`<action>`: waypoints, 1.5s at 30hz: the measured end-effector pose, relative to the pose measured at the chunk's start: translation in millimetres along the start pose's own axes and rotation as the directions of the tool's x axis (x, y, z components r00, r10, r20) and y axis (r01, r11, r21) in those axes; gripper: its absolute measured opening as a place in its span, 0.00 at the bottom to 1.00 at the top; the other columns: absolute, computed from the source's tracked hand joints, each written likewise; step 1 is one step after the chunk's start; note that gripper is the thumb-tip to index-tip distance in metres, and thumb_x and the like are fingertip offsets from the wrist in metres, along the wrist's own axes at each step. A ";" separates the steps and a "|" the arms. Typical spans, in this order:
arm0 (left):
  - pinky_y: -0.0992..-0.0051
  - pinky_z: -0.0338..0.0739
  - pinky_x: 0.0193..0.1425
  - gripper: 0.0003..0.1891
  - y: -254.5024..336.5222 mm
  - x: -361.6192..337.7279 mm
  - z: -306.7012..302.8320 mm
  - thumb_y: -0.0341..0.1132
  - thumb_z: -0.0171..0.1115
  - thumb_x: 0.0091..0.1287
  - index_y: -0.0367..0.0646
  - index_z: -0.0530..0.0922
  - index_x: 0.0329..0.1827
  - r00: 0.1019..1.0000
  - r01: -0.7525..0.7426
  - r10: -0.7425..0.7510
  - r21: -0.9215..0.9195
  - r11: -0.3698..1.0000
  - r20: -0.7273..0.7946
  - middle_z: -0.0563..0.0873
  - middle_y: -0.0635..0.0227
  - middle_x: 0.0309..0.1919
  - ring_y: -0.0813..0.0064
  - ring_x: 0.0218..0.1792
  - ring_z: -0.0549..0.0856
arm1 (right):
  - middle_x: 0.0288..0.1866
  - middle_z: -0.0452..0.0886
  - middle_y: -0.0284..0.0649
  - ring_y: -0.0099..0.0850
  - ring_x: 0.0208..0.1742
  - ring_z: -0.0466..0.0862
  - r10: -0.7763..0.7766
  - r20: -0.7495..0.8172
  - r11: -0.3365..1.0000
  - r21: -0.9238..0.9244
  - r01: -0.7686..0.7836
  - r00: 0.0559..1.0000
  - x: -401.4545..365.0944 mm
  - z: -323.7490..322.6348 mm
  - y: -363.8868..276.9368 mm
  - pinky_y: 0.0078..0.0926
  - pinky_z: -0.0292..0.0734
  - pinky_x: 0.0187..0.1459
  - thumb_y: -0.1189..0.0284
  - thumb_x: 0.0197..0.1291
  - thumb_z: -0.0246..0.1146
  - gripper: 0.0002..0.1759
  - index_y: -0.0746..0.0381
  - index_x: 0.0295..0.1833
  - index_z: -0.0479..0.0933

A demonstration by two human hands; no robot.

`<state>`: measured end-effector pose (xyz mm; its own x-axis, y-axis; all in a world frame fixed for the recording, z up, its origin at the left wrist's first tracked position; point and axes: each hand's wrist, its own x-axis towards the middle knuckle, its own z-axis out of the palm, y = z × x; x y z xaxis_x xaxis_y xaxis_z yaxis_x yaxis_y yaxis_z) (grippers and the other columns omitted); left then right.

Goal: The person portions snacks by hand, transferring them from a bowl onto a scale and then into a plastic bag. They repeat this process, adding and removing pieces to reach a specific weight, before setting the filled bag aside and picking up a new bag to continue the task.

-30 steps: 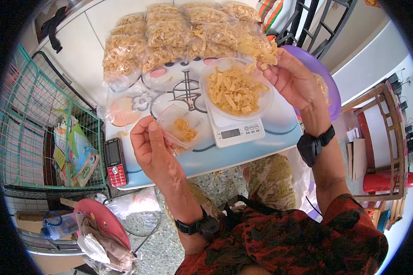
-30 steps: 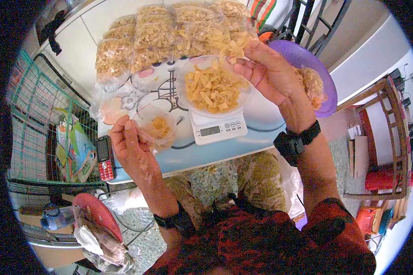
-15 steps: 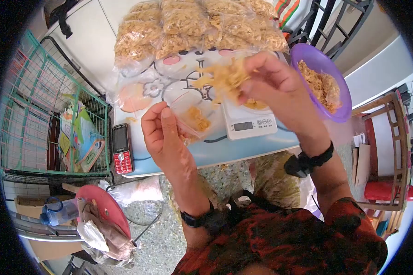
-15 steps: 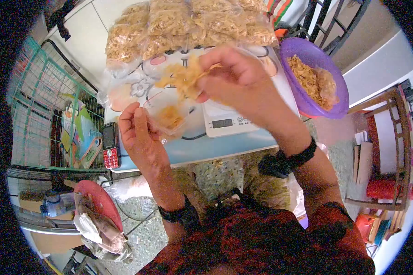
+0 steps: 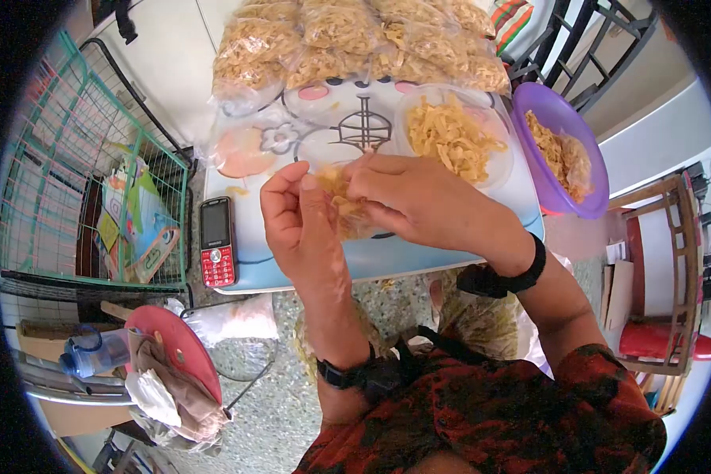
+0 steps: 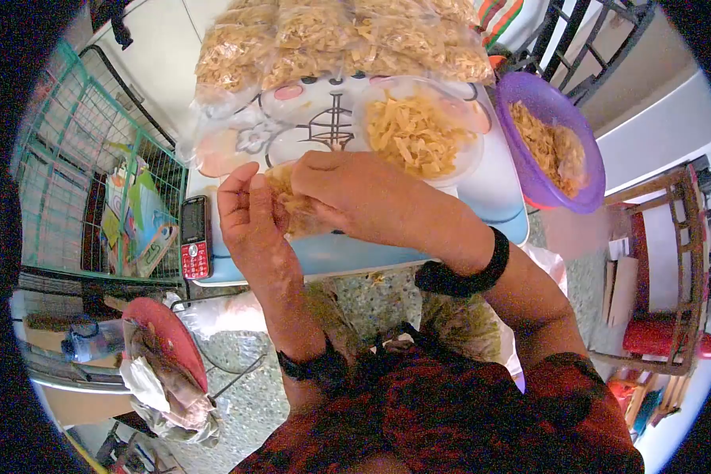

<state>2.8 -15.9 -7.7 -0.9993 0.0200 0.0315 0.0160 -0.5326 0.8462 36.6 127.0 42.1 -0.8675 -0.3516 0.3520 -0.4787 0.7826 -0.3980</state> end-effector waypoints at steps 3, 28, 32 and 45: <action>0.87 0.61 0.27 0.08 -2.6 0.1 -0.1 0.31 0.60 0.71 0.43 0.77 0.50 0.999 -0.043 0.042 0.027 0.999 0.014 0.75 0.79 0.30 0.90 0.27 0.69 | 0.37 0.77 0.43 0.47 0.39 0.79 -0.017 0.084 0.997 -0.069 0.023 0.996 5.4 -5.0 -1.6 0.39 0.75 0.38 0.74 0.57 0.61 0.06 0.63 0.37 0.70; 0.86 0.62 0.27 0.08 4.5 -4.8 3.5 0.32 0.62 0.70 0.42 0.75 0.48 0.977 -0.202 0.198 0.039 0.979 0.080 0.76 0.77 0.29 0.88 0.25 0.70 | 0.31 0.84 0.47 0.50 0.34 0.84 0.097 0.198 0.990 -0.123 -0.073 0.975 17.2 -0.7 -15.1 0.45 0.78 0.35 0.69 0.58 0.56 0.09 0.62 0.33 0.78; 0.85 0.61 0.26 0.07 5.5 -3.7 2.4 0.31 0.61 0.70 0.42 0.75 0.47 0.991 -0.128 0.129 -0.015 0.992 0.033 0.77 0.76 0.29 0.88 0.25 0.70 | 0.31 0.83 0.49 0.50 0.35 0.84 0.203 0.117 0.976 -0.102 -0.192 0.972 18.5 12.5 -13.3 0.47 0.78 0.36 0.69 0.58 0.56 0.09 0.63 0.34 0.77; 0.86 0.59 0.24 0.05 8.8 -8.0 0.1 0.27 0.59 0.70 0.42 0.74 0.46 0.981 -0.164 0.165 -0.015 0.986 0.106 0.76 0.75 0.28 0.89 0.22 0.67 | 0.48 0.80 0.50 0.48 0.55 0.79 -0.122 0.273 0.992 0.044 0.115 0.954 3.5 8.6 -10.9 0.43 0.77 0.50 0.67 0.46 0.68 0.28 0.65 0.54 0.72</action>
<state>11.0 -20.7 -0.4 -0.9737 0.0215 0.2269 0.1794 -0.5415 0.8213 37.6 112.8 40.4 -0.8061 -0.5716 0.1531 -0.5805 0.7137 -0.3920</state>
